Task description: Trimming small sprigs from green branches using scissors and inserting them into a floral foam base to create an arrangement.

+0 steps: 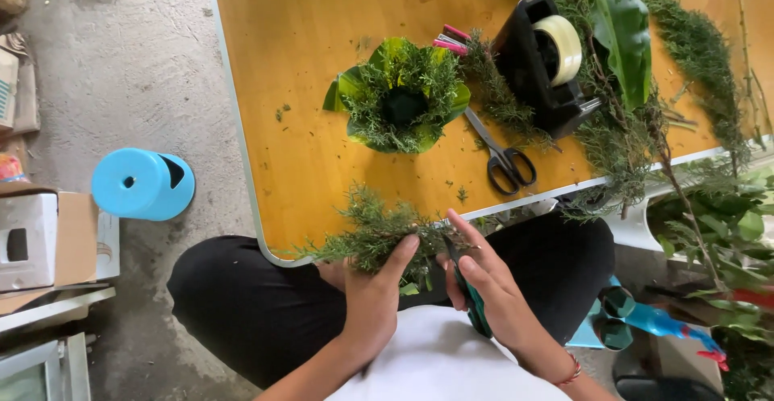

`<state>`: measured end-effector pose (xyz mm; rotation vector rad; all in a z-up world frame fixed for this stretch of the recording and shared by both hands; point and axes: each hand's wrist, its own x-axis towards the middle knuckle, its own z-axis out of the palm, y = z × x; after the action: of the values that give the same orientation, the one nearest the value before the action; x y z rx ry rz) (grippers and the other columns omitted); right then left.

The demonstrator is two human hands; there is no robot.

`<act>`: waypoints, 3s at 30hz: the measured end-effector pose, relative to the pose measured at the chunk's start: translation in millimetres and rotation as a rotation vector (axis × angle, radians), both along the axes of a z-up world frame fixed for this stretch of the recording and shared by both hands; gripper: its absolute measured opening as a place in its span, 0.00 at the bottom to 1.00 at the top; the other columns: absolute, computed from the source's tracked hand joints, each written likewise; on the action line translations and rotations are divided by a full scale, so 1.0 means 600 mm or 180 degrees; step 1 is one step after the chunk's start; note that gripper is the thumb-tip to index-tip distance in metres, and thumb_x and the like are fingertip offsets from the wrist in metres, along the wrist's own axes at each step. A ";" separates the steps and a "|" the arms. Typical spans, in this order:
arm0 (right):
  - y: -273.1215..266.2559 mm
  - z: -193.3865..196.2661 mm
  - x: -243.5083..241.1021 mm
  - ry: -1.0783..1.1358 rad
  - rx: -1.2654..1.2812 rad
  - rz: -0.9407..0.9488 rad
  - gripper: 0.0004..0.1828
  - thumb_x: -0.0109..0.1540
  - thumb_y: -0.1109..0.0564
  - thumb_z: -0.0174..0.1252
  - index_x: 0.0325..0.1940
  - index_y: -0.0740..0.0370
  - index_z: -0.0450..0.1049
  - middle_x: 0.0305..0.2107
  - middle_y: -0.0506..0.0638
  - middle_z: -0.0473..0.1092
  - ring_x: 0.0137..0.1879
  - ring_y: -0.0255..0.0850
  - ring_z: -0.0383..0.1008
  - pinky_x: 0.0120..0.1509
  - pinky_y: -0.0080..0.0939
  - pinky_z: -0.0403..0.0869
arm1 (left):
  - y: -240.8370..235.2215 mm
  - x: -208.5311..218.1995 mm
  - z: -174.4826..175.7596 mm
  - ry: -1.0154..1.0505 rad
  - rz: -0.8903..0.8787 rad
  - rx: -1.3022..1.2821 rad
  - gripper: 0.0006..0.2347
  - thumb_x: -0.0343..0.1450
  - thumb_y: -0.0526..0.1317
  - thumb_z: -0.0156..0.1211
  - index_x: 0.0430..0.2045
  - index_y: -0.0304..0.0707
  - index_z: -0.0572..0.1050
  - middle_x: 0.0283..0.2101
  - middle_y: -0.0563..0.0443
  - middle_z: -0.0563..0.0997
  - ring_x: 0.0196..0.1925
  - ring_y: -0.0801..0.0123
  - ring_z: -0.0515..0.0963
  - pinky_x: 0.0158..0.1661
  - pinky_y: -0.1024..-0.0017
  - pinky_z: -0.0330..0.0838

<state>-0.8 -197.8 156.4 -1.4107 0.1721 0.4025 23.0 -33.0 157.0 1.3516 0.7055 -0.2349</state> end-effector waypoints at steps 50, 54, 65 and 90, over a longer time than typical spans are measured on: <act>-0.016 -0.056 -0.028 -0.1201 -0.0661 -0.1290 0.32 0.73 0.50 0.41 0.81 0.58 0.49 0.22 0.43 0.60 0.26 0.30 0.54 0.30 0.31 0.60 | 0.043 -0.038 -0.021 -0.4183 -0.1641 0.2441 0.10 0.72 0.33 0.62 0.48 0.39 0.78 0.45 0.54 0.83 0.48 0.60 0.74 0.50 0.65 0.68; -0.019 -0.063 -0.019 -0.1407 -0.1303 -0.0962 0.30 0.73 0.51 0.40 0.80 0.58 0.50 0.18 0.41 0.56 0.24 0.30 0.52 0.29 0.31 0.57 | 0.066 0.030 -0.075 -0.3027 -0.1165 0.3397 0.07 0.70 0.38 0.66 0.30 0.31 0.80 0.31 0.46 0.82 0.36 0.57 0.79 0.42 0.63 0.72; 0.009 -0.085 0.020 -0.3777 -0.4417 -0.0623 0.25 0.75 0.47 0.50 0.76 0.50 0.62 0.33 0.45 0.69 0.32 0.40 0.64 0.38 0.38 0.67 | 0.030 -0.026 0.031 -0.1884 -0.1758 0.1419 0.11 0.69 0.49 0.64 0.22 0.45 0.79 0.23 0.58 0.80 0.26 0.74 0.75 0.29 0.74 0.70; 0.000 -0.137 0.046 -0.2935 -0.4484 -0.0495 0.56 0.69 0.38 0.57 0.80 0.71 0.29 0.35 0.54 0.77 0.29 0.41 0.75 0.30 0.38 0.71 | 0.047 -0.005 -0.053 -0.2002 -0.0851 0.0500 0.08 0.73 0.39 0.59 0.23 0.38 0.71 0.19 0.53 0.72 0.15 0.74 0.77 0.17 0.80 0.70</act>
<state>26.5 -197.7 73.9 -2.7737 -0.2640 -0.6968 19.9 -5.0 125.4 1.5599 0.0147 0.0423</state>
